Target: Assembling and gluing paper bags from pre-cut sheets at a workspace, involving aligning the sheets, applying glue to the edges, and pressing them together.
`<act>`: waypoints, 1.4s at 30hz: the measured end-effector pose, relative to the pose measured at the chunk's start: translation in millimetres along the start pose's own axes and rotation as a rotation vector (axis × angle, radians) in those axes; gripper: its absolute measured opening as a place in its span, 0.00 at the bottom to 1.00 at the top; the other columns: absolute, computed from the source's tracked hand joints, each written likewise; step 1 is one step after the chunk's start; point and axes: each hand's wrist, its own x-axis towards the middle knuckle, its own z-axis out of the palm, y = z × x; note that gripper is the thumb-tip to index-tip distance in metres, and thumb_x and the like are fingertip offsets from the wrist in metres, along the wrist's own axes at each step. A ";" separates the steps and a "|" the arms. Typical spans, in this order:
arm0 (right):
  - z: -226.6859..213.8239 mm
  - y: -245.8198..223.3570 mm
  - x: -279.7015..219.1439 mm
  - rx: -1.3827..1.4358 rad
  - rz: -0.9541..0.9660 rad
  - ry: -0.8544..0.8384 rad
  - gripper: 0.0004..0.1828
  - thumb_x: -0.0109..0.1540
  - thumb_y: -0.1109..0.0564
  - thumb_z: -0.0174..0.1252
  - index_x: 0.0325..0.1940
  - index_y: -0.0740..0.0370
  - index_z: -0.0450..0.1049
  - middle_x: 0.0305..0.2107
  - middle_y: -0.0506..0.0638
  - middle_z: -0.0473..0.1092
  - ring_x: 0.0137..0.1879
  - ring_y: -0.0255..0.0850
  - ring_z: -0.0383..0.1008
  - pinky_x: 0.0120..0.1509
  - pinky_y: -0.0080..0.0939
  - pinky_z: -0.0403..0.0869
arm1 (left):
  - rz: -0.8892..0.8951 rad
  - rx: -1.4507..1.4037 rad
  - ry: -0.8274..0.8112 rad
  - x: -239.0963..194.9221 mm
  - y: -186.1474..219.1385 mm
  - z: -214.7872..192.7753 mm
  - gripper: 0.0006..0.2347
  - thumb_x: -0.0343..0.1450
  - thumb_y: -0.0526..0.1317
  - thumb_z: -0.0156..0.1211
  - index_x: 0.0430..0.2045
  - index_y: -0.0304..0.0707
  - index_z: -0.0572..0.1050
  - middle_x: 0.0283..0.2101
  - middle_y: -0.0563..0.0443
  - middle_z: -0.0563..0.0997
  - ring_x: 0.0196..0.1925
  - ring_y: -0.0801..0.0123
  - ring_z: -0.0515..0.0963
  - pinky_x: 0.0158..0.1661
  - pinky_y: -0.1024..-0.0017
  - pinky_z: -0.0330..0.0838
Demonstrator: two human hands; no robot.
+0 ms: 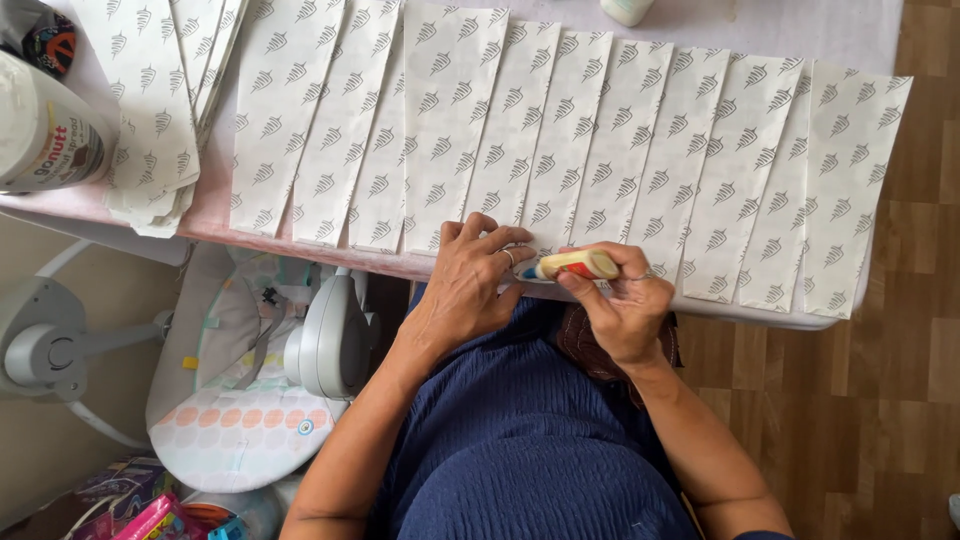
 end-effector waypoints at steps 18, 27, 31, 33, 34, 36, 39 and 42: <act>-23.7 6.5 -9.1 -0.004 0.113 0.046 0.16 0.59 0.70 0.68 0.46 0.76 0.70 0.38 0.68 0.78 0.49 0.55 0.81 0.54 0.48 0.78 | -0.096 -0.027 0.121 1.2 2.2 17.2 0.08 0.60 0.34 0.68 0.30 0.40 0.84 0.41 0.53 0.83 0.49 0.60 0.70 0.50 0.58 0.58; -8.8 10.6 -7.5 -0.030 0.007 -0.004 0.15 0.56 0.72 0.68 0.45 0.78 0.73 0.34 0.71 0.78 0.43 0.58 0.82 0.50 0.54 0.80 | -0.060 0.001 0.161 -0.2 4.2 16.5 0.10 0.65 0.28 0.55 0.29 0.42 0.84 0.41 0.55 0.83 0.48 0.62 0.71 0.48 0.61 0.58; -35.0 16.8 -17.0 -0.069 0.052 0.036 0.15 0.58 0.69 0.68 0.45 0.77 0.72 0.36 0.70 0.77 0.46 0.55 0.81 0.51 0.50 0.78 | -0.049 0.008 0.164 -0.4 4.4 17.0 0.11 0.65 0.27 0.53 0.29 0.40 0.84 0.41 0.53 0.83 0.48 0.61 0.70 0.49 0.60 0.58; -43.2 19.1 -19.6 -0.085 0.063 0.055 0.15 0.59 0.68 0.68 0.45 0.77 0.71 0.37 0.70 0.77 0.47 0.55 0.81 0.52 0.49 0.78 | -0.042 0.009 0.165 0.3 4.0 16.7 0.11 0.66 0.26 0.52 0.29 0.39 0.84 0.41 0.53 0.83 0.48 0.60 0.71 0.49 0.60 0.58; -45.4 20.2 -20.3 -0.059 0.089 0.076 0.16 0.60 0.68 0.68 0.46 0.77 0.70 0.38 0.70 0.77 0.49 0.55 0.80 0.52 0.50 0.78 | -0.036 0.001 0.160 0.6 3.6 16.5 0.11 0.66 0.27 0.53 0.29 0.39 0.84 0.41 0.53 0.83 0.48 0.60 0.71 0.49 0.60 0.58; -47.0 17.9 -20.4 -0.034 0.113 0.097 0.16 0.60 0.68 0.67 0.47 0.77 0.69 0.38 0.71 0.77 0.50 0.56 0.80 0.53 0.50 0.78 | -0.028 -0.006 0.155 0.4 0.8 13.9 0.11 0.66 0.27 0.53 0.29 0.39 0.84 0.41 0.52 0.83 0.49 0.60 0.71 0.49 0.60 0.59; -44.1 14.5 -16.3 -0.012 0.124 0.126 0.17 0.60 0.68 0.67 0.48 0.77 0.68 0.40 0.71 0.76 0.51 0.57 0.80 0.54 0.51 0.78 | -0.021 -0.015 0.256 -3.7 -17.3 6.2 0.10 0.67 0.27 0.56 0.31 0.41 0.84 0.40 0.54 0.83 0.46 0.62 0.72 0.45 0.66 0.60; -37.5 16.3 -12.8 0.008 0.090 0.121 0.18 0.61 0.68 0.67 0.48 0.79 0.67 0.40 0.74 0.75 0.50 0.59 0.79 0.53 0.52 0.78 | -0.022 0.134 0.299 -11.7 -39.4 -5.2 0.05 0.66 0.32 0.65 0.31 0.44 0.83 0.38 0.55 0.81 0.45 0.63 0.71 0.45 0.64 0.60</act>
